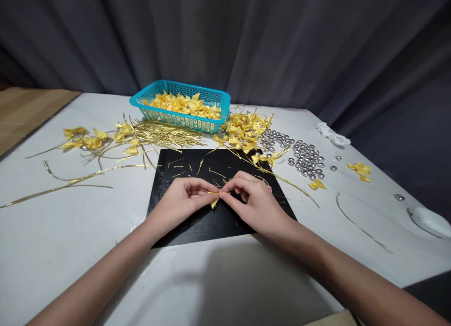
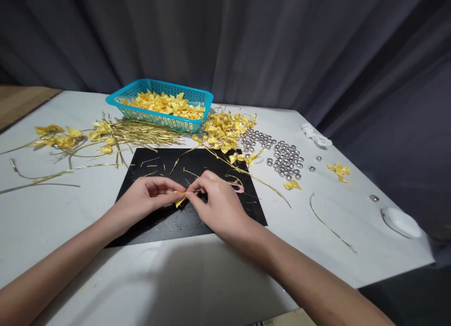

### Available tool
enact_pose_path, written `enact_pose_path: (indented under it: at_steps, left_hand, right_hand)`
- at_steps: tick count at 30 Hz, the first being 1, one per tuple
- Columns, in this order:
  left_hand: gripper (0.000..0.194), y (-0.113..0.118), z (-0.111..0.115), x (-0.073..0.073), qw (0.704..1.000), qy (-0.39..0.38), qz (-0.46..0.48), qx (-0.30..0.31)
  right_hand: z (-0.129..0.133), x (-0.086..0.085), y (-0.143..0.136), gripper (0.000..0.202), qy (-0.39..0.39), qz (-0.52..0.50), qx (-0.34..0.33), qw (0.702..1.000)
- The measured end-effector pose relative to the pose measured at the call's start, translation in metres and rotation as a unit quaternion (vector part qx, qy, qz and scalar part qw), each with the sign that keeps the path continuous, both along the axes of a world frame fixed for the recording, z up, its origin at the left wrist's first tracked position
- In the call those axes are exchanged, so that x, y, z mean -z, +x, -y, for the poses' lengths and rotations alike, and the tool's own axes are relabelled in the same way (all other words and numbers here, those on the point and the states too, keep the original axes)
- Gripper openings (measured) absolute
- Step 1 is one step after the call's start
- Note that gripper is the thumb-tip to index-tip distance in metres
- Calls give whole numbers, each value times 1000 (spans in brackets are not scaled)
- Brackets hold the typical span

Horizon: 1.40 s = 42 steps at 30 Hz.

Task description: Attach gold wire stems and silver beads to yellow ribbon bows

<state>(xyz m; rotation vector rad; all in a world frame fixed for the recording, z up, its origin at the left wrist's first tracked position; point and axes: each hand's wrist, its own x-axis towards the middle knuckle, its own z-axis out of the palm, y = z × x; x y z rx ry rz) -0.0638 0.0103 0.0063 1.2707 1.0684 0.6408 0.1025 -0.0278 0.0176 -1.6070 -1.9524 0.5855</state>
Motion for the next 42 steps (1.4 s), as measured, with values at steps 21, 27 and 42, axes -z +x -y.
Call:
enact_pose_path:
  at_steps: [21,27,42]
  left_hand:
    - [24,2,3,4,997,-11,77,-16]
    - [24,3,1,2,996,-26,84,-24]
    - [25,6,6,-1,993,-30,100,-57]
  right_hand:
    - [5,1,-1,10,8,31,-20,999]
    - [5,-1,-1,12,-4,38,-22,999]
    - [7,0,-2,12,5,23,-15,1000]
